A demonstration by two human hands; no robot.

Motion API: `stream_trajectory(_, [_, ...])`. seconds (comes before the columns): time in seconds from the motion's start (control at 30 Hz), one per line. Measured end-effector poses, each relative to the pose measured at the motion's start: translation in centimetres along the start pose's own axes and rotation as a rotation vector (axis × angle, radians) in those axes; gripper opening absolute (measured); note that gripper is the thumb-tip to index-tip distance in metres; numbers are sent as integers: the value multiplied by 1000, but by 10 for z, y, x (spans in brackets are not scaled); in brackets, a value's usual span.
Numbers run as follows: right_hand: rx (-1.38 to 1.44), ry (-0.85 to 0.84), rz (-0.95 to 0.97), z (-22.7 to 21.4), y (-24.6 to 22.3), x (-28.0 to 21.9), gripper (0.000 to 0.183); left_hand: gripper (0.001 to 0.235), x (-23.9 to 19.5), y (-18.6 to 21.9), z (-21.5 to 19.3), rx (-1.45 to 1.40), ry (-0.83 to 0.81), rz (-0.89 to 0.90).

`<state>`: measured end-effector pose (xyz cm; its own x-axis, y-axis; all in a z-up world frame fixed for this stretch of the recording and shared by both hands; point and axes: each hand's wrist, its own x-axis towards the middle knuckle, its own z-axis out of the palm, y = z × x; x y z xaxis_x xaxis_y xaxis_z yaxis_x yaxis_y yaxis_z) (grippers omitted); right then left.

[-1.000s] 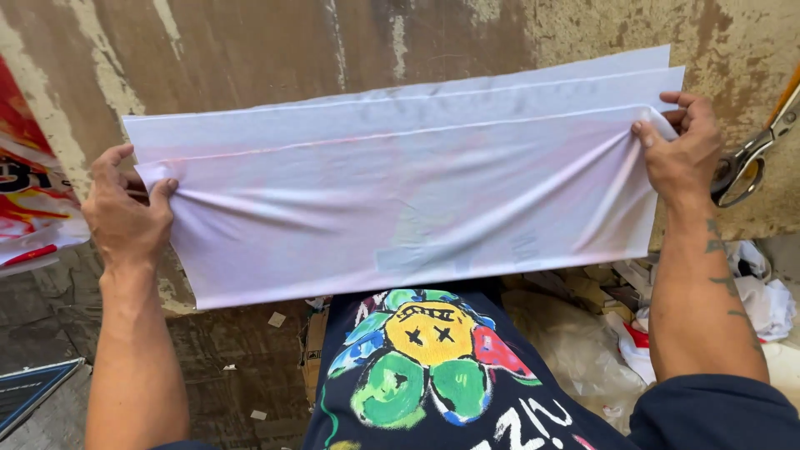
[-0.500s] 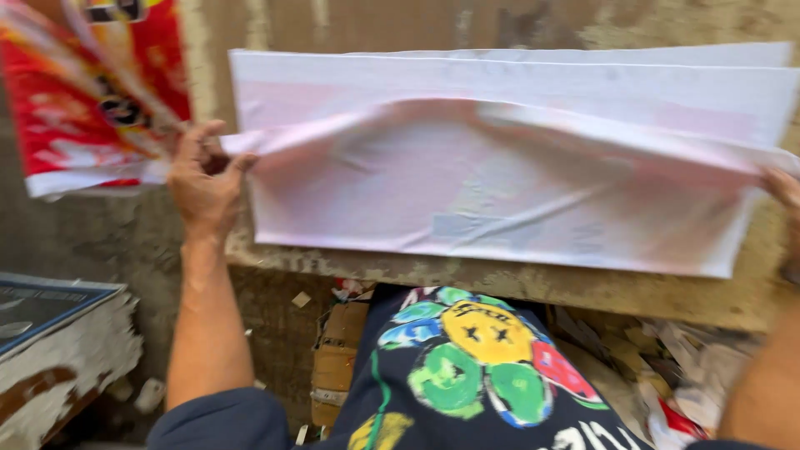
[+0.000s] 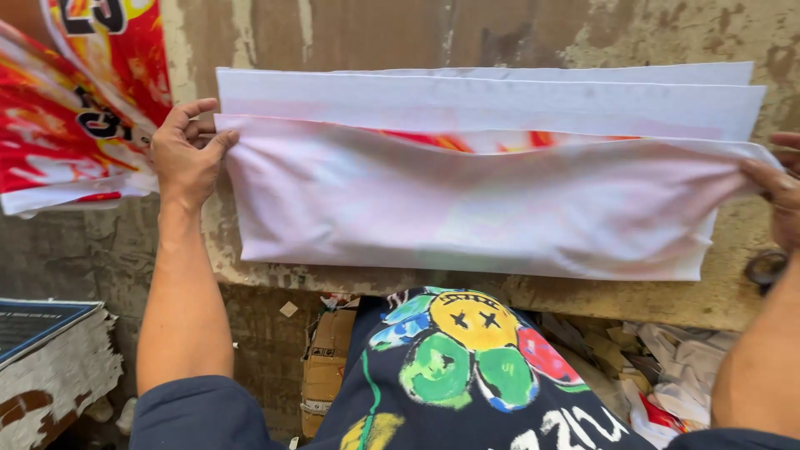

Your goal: Marking fabric with a ruler and cutting out pattern pieces using tailor scissors on a workbench.

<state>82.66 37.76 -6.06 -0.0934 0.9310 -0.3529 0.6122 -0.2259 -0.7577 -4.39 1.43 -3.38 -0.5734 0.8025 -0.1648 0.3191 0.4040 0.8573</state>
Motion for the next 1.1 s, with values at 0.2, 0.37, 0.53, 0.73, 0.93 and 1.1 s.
stream_trajectory(0.2, [62,17,4,53,-58,-7,49,48,5,-11,9,165,43,75])
stream_trajectory(0.37, [126,7,36,50,-100,-20,45,49,-6,0,6,201,42,28])
stream_trajectory(0.53, [96,-52,25,58,-135,-25,37,43,-4,-10,1,228,78,-33])
stream_trajectory(0.73, [-19,6,-15,61,-97,-10,42,44,4,2,13,286,67,95])
stream_trajectory(0.93, [82,7,-25,39,-69,-12,45,46,-5,26,2,131,68,11])
stream_trajectory(1.1, [122,35,27,52,-74,-5,43,45,5,24,9,160,55,28])
